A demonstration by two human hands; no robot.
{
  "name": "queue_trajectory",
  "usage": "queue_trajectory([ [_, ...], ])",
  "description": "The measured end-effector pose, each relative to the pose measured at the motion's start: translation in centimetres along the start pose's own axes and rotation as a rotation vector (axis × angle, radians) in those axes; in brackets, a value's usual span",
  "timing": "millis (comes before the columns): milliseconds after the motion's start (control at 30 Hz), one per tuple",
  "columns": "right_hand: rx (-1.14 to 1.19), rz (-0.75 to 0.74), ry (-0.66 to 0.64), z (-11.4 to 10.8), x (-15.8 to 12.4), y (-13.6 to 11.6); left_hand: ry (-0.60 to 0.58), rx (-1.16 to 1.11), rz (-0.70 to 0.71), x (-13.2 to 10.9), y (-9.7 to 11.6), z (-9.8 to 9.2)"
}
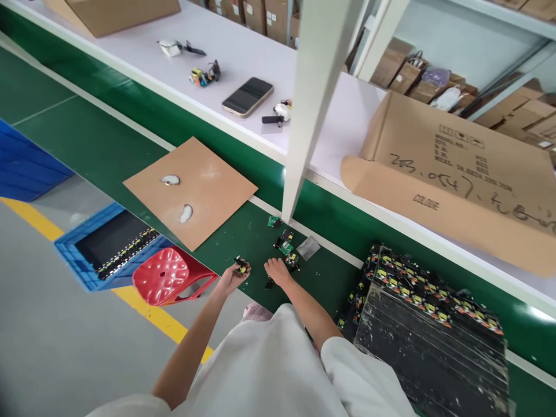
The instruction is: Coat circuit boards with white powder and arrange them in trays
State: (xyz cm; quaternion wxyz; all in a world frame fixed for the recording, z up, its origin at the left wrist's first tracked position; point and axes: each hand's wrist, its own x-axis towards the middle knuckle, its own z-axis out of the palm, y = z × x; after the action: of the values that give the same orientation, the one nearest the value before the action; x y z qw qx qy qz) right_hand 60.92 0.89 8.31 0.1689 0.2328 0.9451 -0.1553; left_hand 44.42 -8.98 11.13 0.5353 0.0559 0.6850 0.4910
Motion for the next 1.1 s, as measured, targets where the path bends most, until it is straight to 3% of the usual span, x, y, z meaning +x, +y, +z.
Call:
queue_trajectory([
  [167, 0.154, 0.144, -0.019, -0.3, -4.4, 0.0, -0.087, -0.125, -0.098, -4.7, -1.3, 3.2],
  [267, 0.3, 0.247, 0.056, -1.5, -9.4, 0.8, -0.159, -0.148, -0.138, -7.3, -1.6, 7.1],
  [333, 0.391, 0.331, 0.145, -2.3, -14.5, 2.3, -0.203, -0.129, -0.144, -9.1, -1.8, 10.6],
  [433, 0.472, 0.496, 0.296, -2.2, -25.3, 6.2, -0.314, -0.02, -0.142, -12.1, -2.6, 17.3],
  [533, 0.508, 0.728, 0.396, 0.1, -38.2, 10.9, -0.529, 0.137, -0.11, -15.3, -4.7, 25.4],
  [600, 0.563, 1.063, 0.405, 2.5, -46.0, 13.5, -0.66, 0.359, 0.024, -17.3, -6.9, 31.4],
  [700, 0.551, 1.303, 0.365, 5.8, -53.9, 16.4, -0.729, 0.744, 0.323, -20.1, -11.1, 40.2],
  [800, 0.551, 1.389, 0.315, 8.3, -56.6, 17.7, -0.778, 0.873, 0.41, -22.1, -15.1, 47.2],
  [867, 0.55, 1.403, 0.292, 9.6, -56.6, 18.1, -0.814, 0.969, 0.458, -22.8, -17.3, 50.1],
  [967, 0.542, 1.369, 0.282, 11.2, -55.9, 18.1, -0.849, 1.127, 0.53, -23.1, -19.9, 52.4],
  [1100, 0.526, 1.275, 0.309, 12.8, -56.2, 17.6, -0.772, 1.277, 0.68, -22.9, -21.5, 52.9],
])
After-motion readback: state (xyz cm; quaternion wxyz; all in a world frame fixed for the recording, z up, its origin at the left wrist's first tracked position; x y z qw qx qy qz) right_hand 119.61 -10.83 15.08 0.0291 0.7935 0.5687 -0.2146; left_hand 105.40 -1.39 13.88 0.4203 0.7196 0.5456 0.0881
